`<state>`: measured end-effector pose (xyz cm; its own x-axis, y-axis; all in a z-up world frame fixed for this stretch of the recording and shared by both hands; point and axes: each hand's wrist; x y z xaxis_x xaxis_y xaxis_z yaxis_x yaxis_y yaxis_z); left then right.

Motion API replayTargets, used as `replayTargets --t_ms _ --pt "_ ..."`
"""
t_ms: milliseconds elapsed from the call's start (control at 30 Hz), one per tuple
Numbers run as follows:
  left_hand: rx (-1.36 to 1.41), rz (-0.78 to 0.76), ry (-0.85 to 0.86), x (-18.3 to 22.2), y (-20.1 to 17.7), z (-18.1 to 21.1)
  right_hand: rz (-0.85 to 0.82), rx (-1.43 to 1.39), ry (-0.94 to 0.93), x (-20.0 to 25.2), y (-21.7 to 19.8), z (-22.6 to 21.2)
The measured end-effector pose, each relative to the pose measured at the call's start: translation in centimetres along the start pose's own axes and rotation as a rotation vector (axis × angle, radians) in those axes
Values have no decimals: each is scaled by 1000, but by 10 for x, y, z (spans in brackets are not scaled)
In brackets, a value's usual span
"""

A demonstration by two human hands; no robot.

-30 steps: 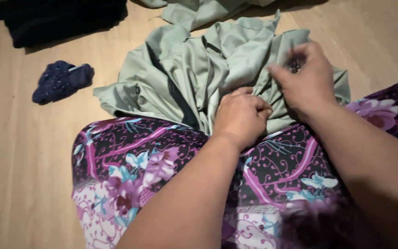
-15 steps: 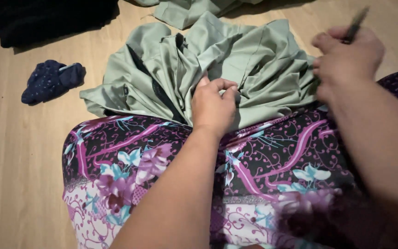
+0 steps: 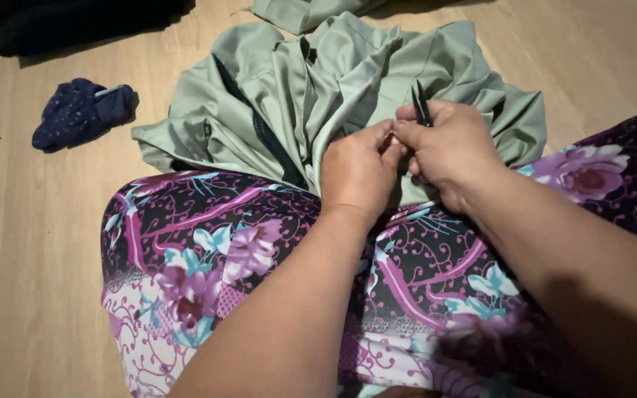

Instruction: Trimming loose threads from a green garment using thread snips during a quality control process.

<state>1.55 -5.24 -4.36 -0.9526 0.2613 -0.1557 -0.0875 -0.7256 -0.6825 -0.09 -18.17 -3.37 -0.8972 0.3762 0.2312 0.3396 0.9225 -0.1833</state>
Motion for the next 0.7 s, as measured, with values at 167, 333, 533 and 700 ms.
replayTargets --t_ms 167,333,533,700 --pt "28 -2 -48 3 -4 3 -120 -75 67 21 4 -23" --pt "124 64 -185 -4 -9 -1 -212 -231 239 16 -9 -30" --pt "184 97 -288 -1 -16 5 -184 -225 281 10 -10 -20" --pt "187 102 -298 9 -24 12 -184 -170 237 7 -11 -2"
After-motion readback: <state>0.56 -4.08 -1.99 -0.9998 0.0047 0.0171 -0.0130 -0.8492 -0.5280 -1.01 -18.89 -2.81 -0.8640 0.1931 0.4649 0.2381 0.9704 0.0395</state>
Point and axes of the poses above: each hand's wrist, its own x-axis away from the middle knuckle, its own y-axis out of the palm, z = x × y, and after that the axes turned 5 degrees about y, right-handed
